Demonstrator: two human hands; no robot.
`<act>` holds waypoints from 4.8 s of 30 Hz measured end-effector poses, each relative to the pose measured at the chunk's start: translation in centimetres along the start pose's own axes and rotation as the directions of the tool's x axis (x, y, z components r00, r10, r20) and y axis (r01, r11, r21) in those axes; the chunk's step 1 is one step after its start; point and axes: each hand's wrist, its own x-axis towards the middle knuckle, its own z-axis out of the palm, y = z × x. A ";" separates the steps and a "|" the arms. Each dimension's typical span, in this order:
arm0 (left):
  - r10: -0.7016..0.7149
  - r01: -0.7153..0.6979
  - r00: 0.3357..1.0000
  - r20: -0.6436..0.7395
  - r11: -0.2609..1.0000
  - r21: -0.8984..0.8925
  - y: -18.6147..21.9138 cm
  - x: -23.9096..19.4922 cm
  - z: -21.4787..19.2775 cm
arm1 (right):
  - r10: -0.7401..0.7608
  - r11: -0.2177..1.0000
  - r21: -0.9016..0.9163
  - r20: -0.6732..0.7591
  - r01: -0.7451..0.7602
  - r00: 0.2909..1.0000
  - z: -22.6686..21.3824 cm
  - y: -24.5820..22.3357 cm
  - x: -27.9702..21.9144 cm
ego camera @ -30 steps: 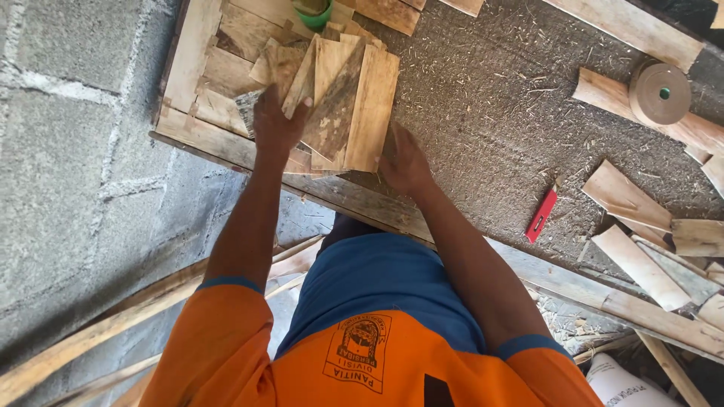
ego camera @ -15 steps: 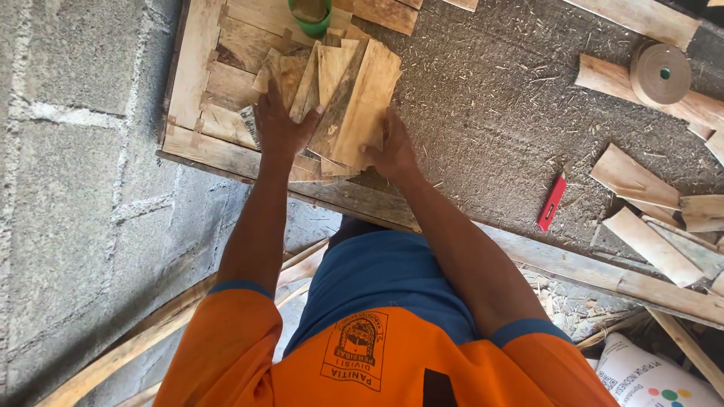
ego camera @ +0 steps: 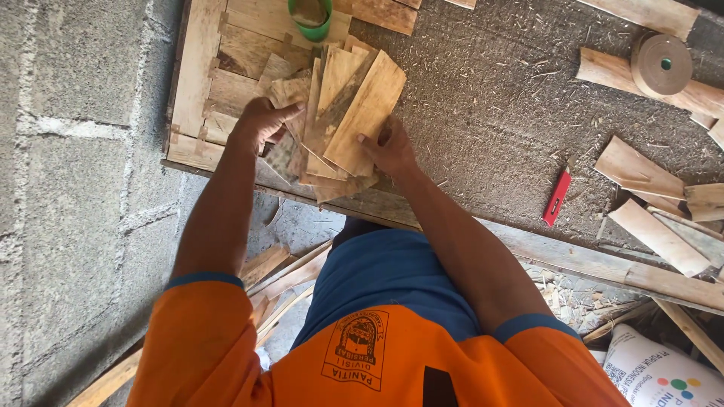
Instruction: Arranging, fitting, and trimming thin wooden strips onto a board to create a patterned panel.
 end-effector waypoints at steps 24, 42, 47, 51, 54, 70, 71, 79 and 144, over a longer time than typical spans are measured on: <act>0.277 -0.017 0.931 0.236 0.681 -0.732 3.8 -12.8 14.5 | -0.097 0.992 0.083 0.033 0.094 0.995 -8.1 2.2 -3.2; 0.201 0.112 0.909 0.364 0.724 -0.681 15.2 -7.1 48.3 | -0.013 0.969 0.223 -0.390 0.107 0.921 -34.4 16.3 -4.7; 0.197 -0.047 0.958 0.208 0.826 -0.561 14.5 -7.1 49.0 | -0.031 0.994 0.081 -0.432 0.073 0.902 -36.2 18.6 -4.3; 0.095 0.018 0.962 0.255 0.913 -0.407 11.1 -7.4 45.7 | -0.130 0.973 -0.228 -0.482 0.019 0.867 -36.3 21.7 -4.1; 0.277 -0.271 0.961 -0.013 0.931 -0.245 9.8 -9.2 39.1 | -0.477 0.825 -0.536 -0.485 0.182 0.733 -37.4 26.6 -3.5; -0.171 -0.438 0.793 -0.585 0.507 -0.742 -3.5 0.3 22.1 | 0.149 0.785 -0.382 -0.649 -0.489 0.746 -37.5 25.0 -10.0; -0.206 -0.418 0.783 -0.588 0.527 -0.740 -2.9 0.1 22.1 | 0.134 0.801 -0.384 -0.633 -0.459 0.762 -37.9 26.6 -9.6; -0.348 -0.017 0.576 -0.739 0.899 -0.437 3.2 -3.8 21.6 | 0.247 0.830 -0.349 -0.469 -0.435 0.848 -37.6 25.5 -10.7; 0.008 0.022 1.000 0.027 0.390 -0.921 -1.0 -8.9 35.2 | -0.585 0.799 -0.376 -0.304 0.469 0.752 -27.0 11.6 -14.2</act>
